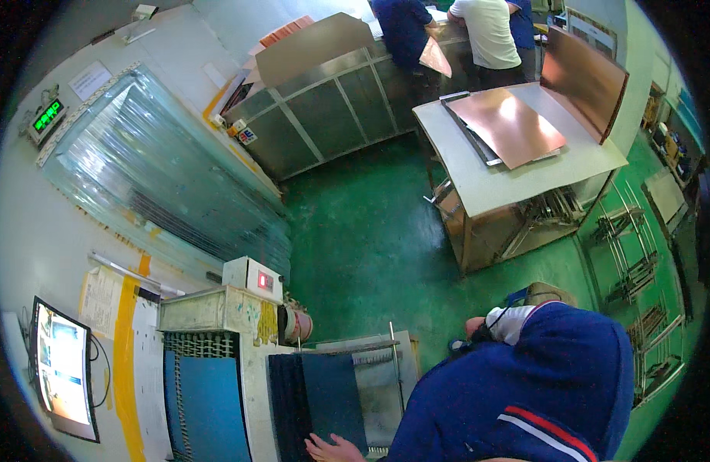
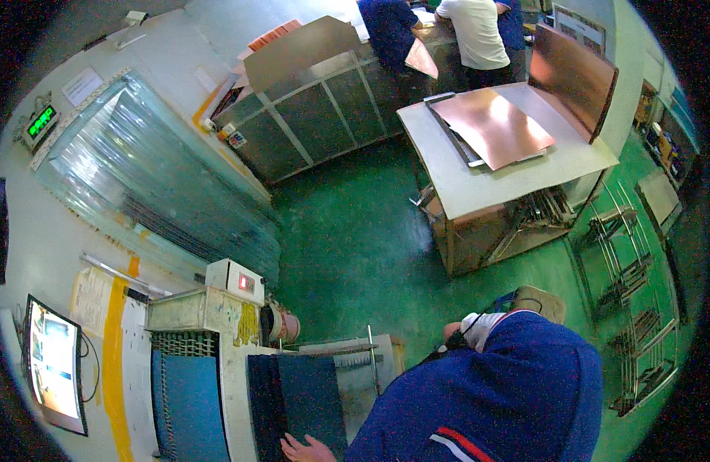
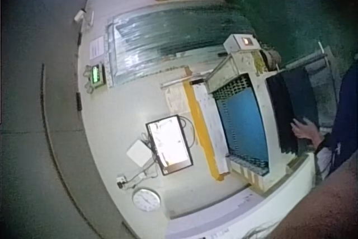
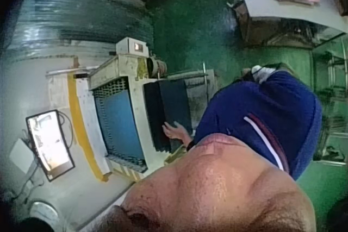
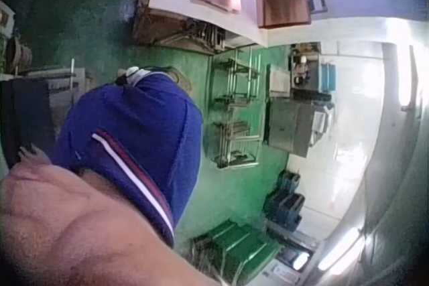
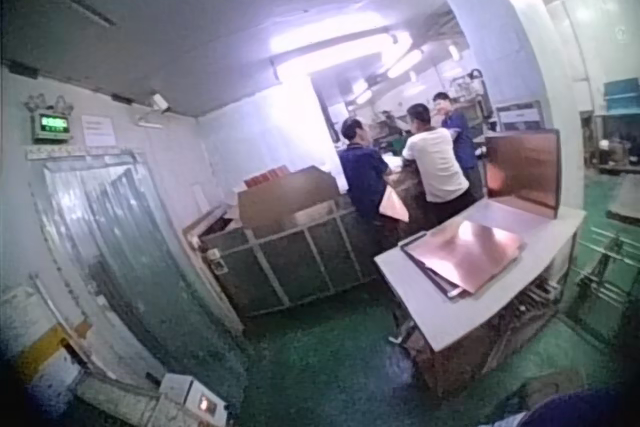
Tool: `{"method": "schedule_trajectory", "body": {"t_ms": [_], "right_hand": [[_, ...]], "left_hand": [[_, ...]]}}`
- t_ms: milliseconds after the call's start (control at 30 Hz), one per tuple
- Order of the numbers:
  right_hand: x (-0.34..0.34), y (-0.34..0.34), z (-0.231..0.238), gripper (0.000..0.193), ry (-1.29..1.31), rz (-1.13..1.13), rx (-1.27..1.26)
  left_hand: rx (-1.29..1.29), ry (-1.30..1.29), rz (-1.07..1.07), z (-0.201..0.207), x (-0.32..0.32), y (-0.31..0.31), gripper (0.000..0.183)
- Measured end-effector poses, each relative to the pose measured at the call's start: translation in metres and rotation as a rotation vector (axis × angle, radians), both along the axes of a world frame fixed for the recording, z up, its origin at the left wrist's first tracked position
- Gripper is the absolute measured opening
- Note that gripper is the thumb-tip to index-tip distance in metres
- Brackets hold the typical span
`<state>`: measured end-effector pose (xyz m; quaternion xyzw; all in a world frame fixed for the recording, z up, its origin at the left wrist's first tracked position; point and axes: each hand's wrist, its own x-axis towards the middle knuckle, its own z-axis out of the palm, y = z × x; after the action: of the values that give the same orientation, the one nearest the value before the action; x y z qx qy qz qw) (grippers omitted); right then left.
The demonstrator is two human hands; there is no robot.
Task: Feeding rectangular sheets into a processing machine and using a stylus to operate the control panel.
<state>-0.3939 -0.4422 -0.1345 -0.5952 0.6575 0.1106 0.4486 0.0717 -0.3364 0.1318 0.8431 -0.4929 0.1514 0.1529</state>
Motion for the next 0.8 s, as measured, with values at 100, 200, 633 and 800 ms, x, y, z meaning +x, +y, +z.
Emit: {"method": "schedule_trajectory", "body": {"t_ms": [100, 200, 633, 800], "right_hand": [[0.001, -0.001, 0.003, 0.027, 0.019, -0.006, 0.010], [0.005, -0.002, 0.006, 0.029, 0.097, -0.051, -0.007], [-0.015, -0.010, -0.018, 0.031, -0.031, 0.042, 0.041], [-0.017, -0.003, -0.005, 0.029, -0.079, 0.043, 0.009]], "left_hand": [[-0.077, -0.020, -0.025, -0.010, 0.005, 0.000, 0.043], [-0.066, -0.009, -0.018, 0.000, -0.002, -0.001, 0.037], [0.496, 0.253, -0.094, -0.009, 0.073, -0.028, 0.035], [0.533, 0.361, -0.079, -0.022, 0.084, -0.041, 0.039]]}}
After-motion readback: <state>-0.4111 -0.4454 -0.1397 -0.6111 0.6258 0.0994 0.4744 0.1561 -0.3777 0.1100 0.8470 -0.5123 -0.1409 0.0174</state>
